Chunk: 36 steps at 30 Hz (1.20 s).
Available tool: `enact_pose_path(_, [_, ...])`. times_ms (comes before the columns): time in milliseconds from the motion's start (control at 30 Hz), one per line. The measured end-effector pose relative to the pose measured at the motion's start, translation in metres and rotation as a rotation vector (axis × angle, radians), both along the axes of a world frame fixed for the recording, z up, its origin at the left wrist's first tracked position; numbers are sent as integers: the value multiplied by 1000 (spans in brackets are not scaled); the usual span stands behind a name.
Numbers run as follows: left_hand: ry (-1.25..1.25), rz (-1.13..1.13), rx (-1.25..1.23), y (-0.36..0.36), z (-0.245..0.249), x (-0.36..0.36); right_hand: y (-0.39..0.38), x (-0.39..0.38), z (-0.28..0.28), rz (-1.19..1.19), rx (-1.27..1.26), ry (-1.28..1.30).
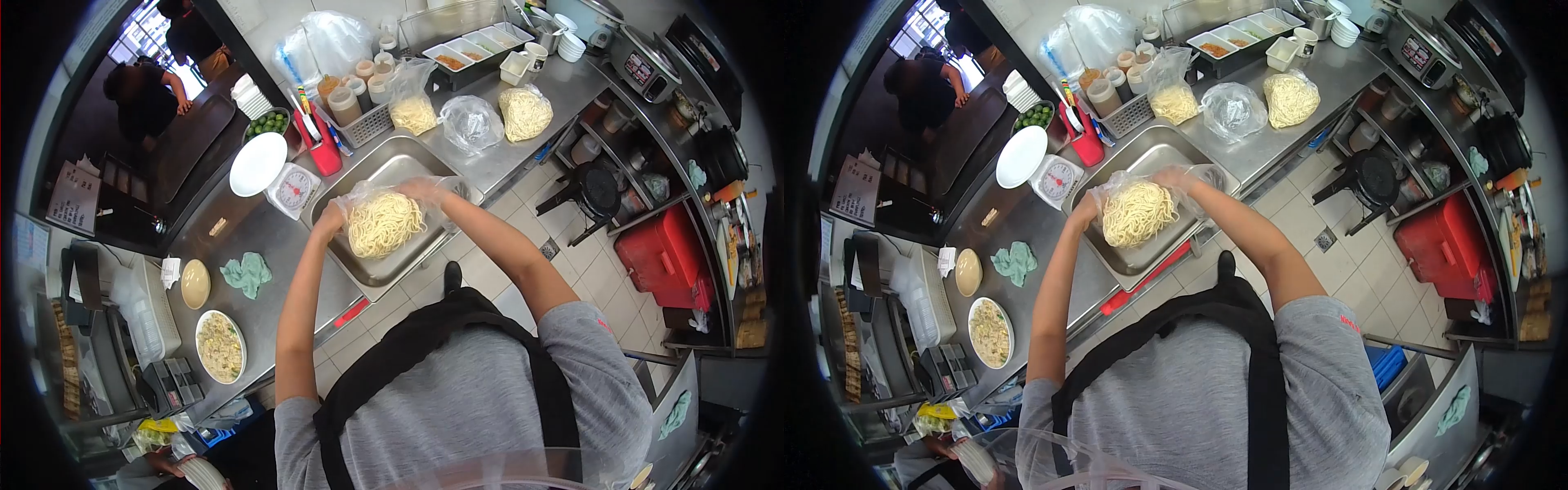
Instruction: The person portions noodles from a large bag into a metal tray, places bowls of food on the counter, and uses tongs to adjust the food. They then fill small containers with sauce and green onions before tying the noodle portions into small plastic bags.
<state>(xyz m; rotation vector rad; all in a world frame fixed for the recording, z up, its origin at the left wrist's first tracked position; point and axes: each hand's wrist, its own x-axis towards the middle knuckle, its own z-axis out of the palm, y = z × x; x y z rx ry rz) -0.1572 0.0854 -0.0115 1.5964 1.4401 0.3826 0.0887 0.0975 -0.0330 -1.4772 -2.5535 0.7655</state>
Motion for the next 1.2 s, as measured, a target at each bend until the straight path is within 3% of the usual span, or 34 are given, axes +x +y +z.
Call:
enact_pose_path(167, [-135,51,-97,11,-1,5,4,6,-14,99,-10,67])
enact_pose_path(200, [-142,-3,-6,13,3,6,0,4,-10,111,1,110])
enact_pose_path(267, [-156,-114,182,17,7,8,-20,-12,2,-312,-67,371])
enact_pose_path(300, [-201,-104,151,22,6,9,-31,-19,6,-522,-105,502])
enact_pose_path(400, [-261,-200,332,11,32,24,-37,-23,-24,-652,-119,958])
enact_pose_path(500, [-213,-217,426,31,1,24,-55,-16,-21,-539,-3,1316])
enact_pose_path(700, [-375,-204,367,27,20,41,-53,-6,0,-619,15,1344])
enact_pose_path(800, [-403,-186,344,38,21,44,-48,2,36,-567,-112,1216])
enact_pose_path(900, [-412,-185,332,44,33,45,-30,9,33,-511,-156,1064])
enact_pose_path(967, [-431,-197,304,45,40,44,12,9,-18,-414,-207,1149])
enact_pose_path(1100, [-430,-269,265,63,44,39,29,10,-11,-273,-263,1274])
enact_pose_path(1200, [-405,-289,226,71,45,36,43,22,-2,-53,-247,1055])
